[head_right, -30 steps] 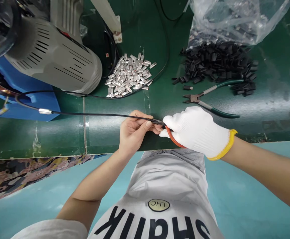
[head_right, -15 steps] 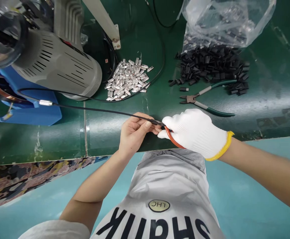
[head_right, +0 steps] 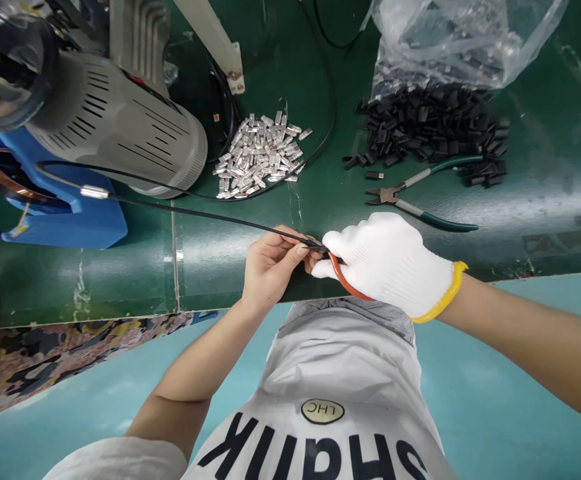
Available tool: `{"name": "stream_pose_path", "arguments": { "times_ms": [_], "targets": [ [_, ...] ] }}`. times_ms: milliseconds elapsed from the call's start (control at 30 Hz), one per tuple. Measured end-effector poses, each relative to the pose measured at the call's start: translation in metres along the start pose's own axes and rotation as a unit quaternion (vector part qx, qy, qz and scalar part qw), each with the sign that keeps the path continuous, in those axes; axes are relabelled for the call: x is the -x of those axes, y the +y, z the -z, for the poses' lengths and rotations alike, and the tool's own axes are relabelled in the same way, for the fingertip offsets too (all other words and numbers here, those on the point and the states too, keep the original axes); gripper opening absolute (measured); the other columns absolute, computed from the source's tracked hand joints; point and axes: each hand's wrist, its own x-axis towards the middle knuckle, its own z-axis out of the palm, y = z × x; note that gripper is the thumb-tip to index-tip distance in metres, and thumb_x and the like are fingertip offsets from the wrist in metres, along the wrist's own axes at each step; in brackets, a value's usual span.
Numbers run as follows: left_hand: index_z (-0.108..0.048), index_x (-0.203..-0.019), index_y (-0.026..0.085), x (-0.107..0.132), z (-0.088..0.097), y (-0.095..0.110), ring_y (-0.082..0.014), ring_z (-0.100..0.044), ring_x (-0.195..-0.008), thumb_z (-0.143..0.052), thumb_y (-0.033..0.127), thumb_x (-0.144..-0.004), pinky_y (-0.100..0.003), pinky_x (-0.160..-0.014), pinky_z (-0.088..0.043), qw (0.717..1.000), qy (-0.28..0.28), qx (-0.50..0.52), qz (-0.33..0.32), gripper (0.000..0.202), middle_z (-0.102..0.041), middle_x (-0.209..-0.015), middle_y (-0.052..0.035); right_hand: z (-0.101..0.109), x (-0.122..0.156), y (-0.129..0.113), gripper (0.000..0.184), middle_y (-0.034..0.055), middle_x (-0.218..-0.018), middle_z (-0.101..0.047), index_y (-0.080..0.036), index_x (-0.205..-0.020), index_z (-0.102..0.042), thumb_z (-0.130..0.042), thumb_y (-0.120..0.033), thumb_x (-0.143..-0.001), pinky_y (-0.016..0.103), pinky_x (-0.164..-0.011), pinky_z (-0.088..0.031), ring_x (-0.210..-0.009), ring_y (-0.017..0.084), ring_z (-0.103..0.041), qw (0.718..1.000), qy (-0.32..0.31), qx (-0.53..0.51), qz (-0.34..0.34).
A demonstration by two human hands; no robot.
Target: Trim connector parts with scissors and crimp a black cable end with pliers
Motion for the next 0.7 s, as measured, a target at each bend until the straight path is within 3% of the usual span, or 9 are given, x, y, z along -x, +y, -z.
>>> {"name": "stream_pose_path", "arguments": {
  "times_ms": [233, 433, 600, 700],
  "targets": [
    [-0.067, -0.086, 0.015, -0.0006, 0.0013, -0.0007, -0.011, -0.069, -0.062, -0.078, 0.035, -0.091, -0.023, -0.06, -0.056, 1.0, 0.011, -0.006, 0.0, 0.023, -0.078, -0.079, -0.0052, -0.0082, 0.003, -0.0035, 0.049, -0.0024, -0.05, -0.038, -0.024, -0.068, -0.046, -0.049, -0.061, -0.1, 0.031, -0.06, -0.011, -0.051, 0.015, -0.029, 0.999, 0.005, -0.031, -0.044],
    [-0.066, -0.087, 0.016, -0.0017, 0.0015, -0.0026, -0.011, -0.069, -0.065, -0.078, 0.038, -0.091, -0.024, -0.063, -0.057, 0.999, 0.013, -0.027, -0.014, 0.026, -0.077, -0.08, -0.0048, -0.0095, 0.0032, -0.0023, 0.044, -0.0023, -0.052, -0.038, -0.024, -0.072, -0.047, -0.048, -0.056, -0.101, 0.031, -0.058, -0.012, -0.05, 0.016, -0.031, 0.999, 0.001, -0.017, -0.03],
    [-0.067, -0.109, 0.02, -0.0023, 0.0019, -0.0045, -0.0099, -0.068, -0.067, -0.077, 0.038, -0.092, -0.022, -0.063, -0.055, 0.996, 0.035, -0.051, -0.069, 0.027, -0.072, -0.082, -0.001, -0.0071, 0.0044, -0.007, 0.037, -0.0007, -0.052, -0.041, -0.024, -0.073, -0.049, -0.049, -0.048, -0.101, 0.032, -0.06, -0.013, -0.052, 0.018, -0.036, 0.998, 0.024, 0.012, -0.05],
    [-0.064, -0.108, 0.021, -0.003, 0.0039, -0.0056, -0.0101, -0.067, -0.064, -0.073, 0.038, -0.095, -0.021, -0.057, -0.051, 0.997, 0.032, -0.037, -0.066, 0.024, -0.073, -0.078, -0.0008, -0.0066, 0.0042, -0.0095, 0.035, 0.0005, -0.052, -0.042, -0.023, -0.073, -0.052, -0.05, -0.046, -0.099, 0.032, -0.06, -0.011, -0.051, 0.018, -0.034, 0.998, 0.018, 0.017, -0.058]
  ]
}}
